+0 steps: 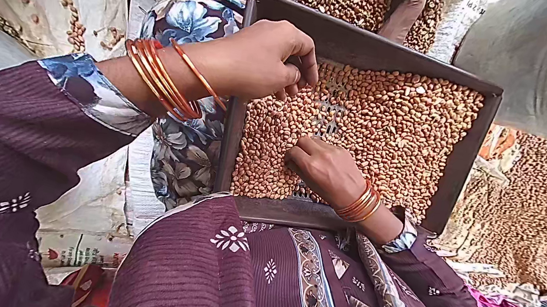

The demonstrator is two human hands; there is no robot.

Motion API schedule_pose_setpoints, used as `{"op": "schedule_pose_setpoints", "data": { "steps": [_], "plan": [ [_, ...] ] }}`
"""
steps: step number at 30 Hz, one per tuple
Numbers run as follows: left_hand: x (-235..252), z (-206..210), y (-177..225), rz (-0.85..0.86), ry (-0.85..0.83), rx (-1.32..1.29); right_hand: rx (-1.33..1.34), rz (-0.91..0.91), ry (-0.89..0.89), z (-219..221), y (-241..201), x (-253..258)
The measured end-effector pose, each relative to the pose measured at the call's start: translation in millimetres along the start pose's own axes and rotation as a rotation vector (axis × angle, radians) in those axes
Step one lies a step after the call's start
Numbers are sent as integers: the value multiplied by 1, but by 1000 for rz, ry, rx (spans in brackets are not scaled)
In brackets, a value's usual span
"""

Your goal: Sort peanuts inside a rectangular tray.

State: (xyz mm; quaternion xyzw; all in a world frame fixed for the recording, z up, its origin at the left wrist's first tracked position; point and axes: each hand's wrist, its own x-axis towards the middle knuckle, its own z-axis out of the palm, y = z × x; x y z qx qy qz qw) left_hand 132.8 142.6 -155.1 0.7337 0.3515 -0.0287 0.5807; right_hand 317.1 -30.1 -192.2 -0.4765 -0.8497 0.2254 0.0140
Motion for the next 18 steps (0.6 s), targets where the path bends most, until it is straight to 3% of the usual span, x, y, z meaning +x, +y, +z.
{"op": "schedule_pose_setpoints", "data": {
  "steps": [4, 9, 13, 18],
  "plan": [
    [0, -1, 1, -15, -18, -310, 9, 51, -42, 0, -3, 1],
    [0, 1, 4, -59, 12, -510, 173, 149, 17, -14, 9, 1],
    [1, -2, 2, -117, 31, -447, 178, 231, 137, -27, 14, 3],
    [2, -1, 1, -118, 10, -390, 141, 219, 198, -8, 14, 12]
  ]
}}
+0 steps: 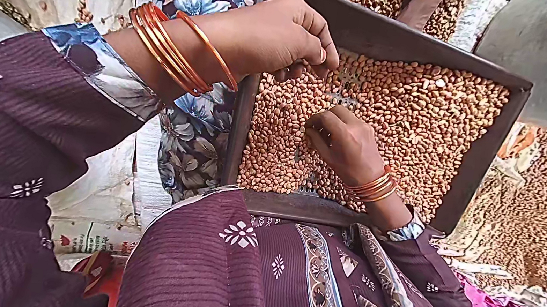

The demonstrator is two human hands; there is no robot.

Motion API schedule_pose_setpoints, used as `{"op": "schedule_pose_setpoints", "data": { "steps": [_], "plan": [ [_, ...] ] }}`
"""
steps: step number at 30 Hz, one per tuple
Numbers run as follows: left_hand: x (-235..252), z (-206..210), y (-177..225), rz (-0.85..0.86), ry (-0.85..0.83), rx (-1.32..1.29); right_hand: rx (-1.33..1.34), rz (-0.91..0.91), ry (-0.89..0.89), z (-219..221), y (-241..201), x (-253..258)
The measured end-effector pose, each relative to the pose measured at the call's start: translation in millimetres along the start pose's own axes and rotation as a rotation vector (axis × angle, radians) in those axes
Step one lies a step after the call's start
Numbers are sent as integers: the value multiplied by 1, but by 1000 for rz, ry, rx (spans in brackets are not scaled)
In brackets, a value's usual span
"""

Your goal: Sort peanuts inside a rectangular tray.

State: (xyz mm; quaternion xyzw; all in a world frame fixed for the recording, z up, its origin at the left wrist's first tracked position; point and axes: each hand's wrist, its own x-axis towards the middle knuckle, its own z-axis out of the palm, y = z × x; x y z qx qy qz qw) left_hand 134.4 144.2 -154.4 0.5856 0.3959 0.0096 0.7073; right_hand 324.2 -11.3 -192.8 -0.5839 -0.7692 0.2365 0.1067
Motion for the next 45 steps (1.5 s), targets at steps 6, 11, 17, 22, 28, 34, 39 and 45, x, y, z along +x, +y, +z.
{"op": "schedule_pose_setpoints", "data": {
  "steps": [6, 11, 17, 22, 28, 34, 39, 45],
  "plan": [
    [1, 5, -1, -20, -45, 45, -63, -34, 82, 1, -11, 4],
    [-1, 8, -1, -77, -141, 129, 17, -185, 412, -18, -36, 22],
    [-3, -3, 8, -80, -72, 2, -303, 200, 283, -97, 19, 25],
    [1, -25, 12, 10, 196, -291, -389, 622, -298, -68, 46, 44],
    [8, -31, 5, 20, 249, -173, 61, 77, -64, -53, 37, 43],
    [9, -25, -10, 364, 289, 662, -315, 644, -440, -66, 29, 18],
    [12, -15, -28, 545, 272, 944, 162, -68, -400, -36, 10, 21],
    [14, 5, -43, 515, 374, 1287, -67, -12, 151, -21, 17, 98]
  ]
}}
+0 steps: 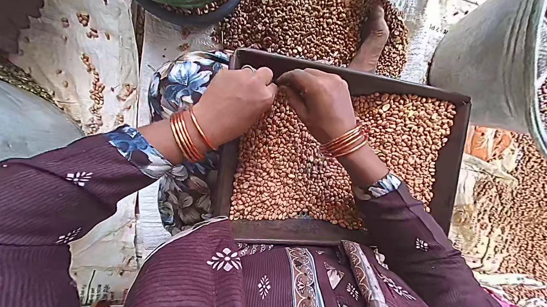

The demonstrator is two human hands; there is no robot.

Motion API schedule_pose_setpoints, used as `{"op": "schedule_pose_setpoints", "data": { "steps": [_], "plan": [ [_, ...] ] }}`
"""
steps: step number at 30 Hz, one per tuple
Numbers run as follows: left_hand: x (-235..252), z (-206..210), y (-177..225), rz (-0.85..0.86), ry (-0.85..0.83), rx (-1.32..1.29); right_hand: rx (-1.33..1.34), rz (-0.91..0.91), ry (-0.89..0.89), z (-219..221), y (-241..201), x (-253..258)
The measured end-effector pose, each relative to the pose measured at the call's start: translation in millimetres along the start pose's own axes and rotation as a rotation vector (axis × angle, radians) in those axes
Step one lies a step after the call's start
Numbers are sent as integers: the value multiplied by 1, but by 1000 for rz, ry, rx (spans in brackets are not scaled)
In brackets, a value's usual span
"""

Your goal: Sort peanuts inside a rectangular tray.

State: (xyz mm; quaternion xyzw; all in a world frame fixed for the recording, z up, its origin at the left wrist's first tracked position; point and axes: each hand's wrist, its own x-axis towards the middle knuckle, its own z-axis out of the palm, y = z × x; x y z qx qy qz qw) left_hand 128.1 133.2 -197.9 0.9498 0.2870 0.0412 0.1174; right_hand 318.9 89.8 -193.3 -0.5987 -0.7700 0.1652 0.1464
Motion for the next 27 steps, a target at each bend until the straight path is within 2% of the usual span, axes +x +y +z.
{"op": "schedule_pose_setpoints", "data": {
  "steps": [4, 16, 20, 23, 27],
  "plan": [
    [-1, 6, 7, -14, 2, 54, -137, 18, -119, 16, -7, 15],
    [-1, -3, 10, 38, -73, 82, -258, 132, -255, 4, -23, 18],
    [-1, -3, 10, 12, -117, 62, -200, 96, -190, 10, -16, 15],
    [2, -6, 8, -24, -149, 8, -137, 133, -255, 8, -6, 15],
    [5, -10, -5, -68, -39, -116, -89, 134, -247, 8, 3, 10]
  ]
}}
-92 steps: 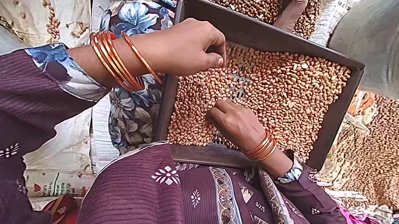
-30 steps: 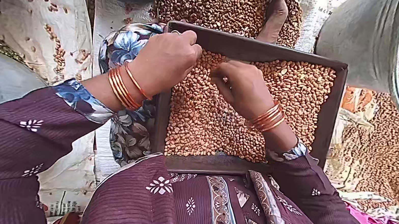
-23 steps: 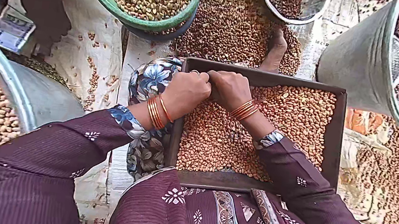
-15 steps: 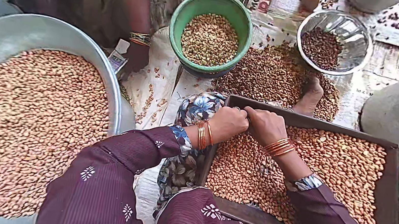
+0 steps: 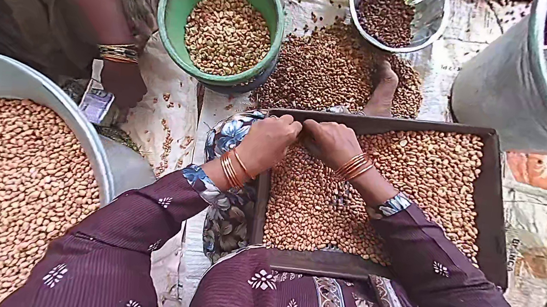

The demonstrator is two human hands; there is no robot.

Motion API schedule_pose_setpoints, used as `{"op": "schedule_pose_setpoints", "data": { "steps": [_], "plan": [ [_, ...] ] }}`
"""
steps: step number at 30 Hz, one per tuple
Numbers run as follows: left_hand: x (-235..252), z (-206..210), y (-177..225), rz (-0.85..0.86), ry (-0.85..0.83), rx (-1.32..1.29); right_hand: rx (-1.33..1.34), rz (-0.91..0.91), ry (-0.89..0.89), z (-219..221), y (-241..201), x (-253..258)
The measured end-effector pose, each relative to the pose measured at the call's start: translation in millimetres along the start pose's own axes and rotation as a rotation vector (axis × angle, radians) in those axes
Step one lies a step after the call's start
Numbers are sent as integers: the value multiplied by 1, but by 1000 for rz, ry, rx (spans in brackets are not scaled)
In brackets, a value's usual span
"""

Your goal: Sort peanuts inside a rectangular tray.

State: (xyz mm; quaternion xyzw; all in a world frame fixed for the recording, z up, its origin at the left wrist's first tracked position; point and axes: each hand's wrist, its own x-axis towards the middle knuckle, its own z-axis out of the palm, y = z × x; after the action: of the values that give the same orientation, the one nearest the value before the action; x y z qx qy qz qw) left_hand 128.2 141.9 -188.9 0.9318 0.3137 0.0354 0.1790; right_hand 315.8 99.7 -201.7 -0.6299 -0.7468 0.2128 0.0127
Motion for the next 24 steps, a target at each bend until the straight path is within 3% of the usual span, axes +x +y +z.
{"op": "schedule_pose_setpoints", "data": {
  "steps": [5, 12, 18, 24],
  "plan": [
    [2, -5, -18, -28, 82, -56, 50, -63, 36, 4, 6, -3],
    [-6, 17, 2, 152, 171, 289, 18, -60, 52, 5, 4, -1],
    [-5, 15, 5, 188, 10, 283, -96, -4, -95, -11, -11, 5],
    [-4, 22, 5, 157, 19, 314, -104, -77, -112, -8, -5, 5]
  ]
}}
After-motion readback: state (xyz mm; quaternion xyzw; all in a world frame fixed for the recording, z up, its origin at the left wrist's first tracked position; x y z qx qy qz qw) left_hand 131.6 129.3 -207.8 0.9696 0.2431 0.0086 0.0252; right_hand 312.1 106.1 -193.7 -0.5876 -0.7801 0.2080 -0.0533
